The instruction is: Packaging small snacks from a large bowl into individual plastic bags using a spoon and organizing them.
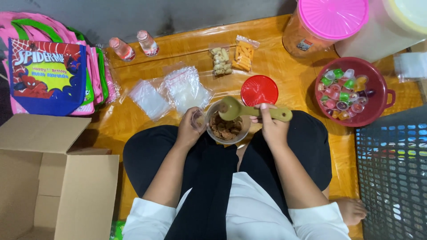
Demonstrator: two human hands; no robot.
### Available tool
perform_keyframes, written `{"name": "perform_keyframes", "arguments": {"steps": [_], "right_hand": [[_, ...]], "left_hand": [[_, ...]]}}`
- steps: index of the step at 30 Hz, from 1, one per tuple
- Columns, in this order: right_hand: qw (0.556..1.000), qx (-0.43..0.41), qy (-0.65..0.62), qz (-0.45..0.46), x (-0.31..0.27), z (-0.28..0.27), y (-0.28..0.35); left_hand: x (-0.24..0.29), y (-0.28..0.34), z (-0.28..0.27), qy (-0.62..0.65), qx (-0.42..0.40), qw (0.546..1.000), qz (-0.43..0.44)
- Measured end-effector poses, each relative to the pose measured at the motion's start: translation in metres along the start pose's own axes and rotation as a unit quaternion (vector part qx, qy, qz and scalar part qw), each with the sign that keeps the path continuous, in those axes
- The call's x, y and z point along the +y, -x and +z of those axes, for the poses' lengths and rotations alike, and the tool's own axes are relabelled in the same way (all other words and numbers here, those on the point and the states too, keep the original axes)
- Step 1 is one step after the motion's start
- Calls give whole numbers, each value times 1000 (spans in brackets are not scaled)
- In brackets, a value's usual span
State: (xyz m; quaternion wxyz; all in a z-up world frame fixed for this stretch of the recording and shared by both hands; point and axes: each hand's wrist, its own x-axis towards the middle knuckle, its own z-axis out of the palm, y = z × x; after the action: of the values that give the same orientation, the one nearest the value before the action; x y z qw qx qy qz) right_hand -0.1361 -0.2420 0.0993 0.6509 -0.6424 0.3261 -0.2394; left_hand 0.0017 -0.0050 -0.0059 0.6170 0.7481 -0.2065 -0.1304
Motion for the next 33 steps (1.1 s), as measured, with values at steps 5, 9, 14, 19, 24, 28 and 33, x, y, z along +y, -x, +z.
{"name": "perform_keyframes", "arguments": {"steps": [5, 9, 14, 19, 24, 28, 33], "right_hand": [[964, -49, 79, -247, -25, 7, 27], [937, -128, 108, -306, -51, 24, 48], [955, -94, 66, -272, -25, 15, 19], [974, 15, -227, 0, 6, -13, -32], [881, 77, -443, 147, 47, -35, -67], [834, 87, -512, 187, 72, -49, -93], [821, 136, -506, 228, 63, -67, -126]], "left_hand": [[-8, 0, 7, 12, 11, 1000, 7], [38, 1, -1, 40, -14, 999, -29], [10, 0, -12, 80, 26, 995, -60], [56, 2, -31, 225, 76, 958, -160], [72, 1, -40, 462, 108, 854, -215], [31, 0, -44, 521, 86, 825, -200], [62, -3, -41, 550, 54, 810, -195]]}}
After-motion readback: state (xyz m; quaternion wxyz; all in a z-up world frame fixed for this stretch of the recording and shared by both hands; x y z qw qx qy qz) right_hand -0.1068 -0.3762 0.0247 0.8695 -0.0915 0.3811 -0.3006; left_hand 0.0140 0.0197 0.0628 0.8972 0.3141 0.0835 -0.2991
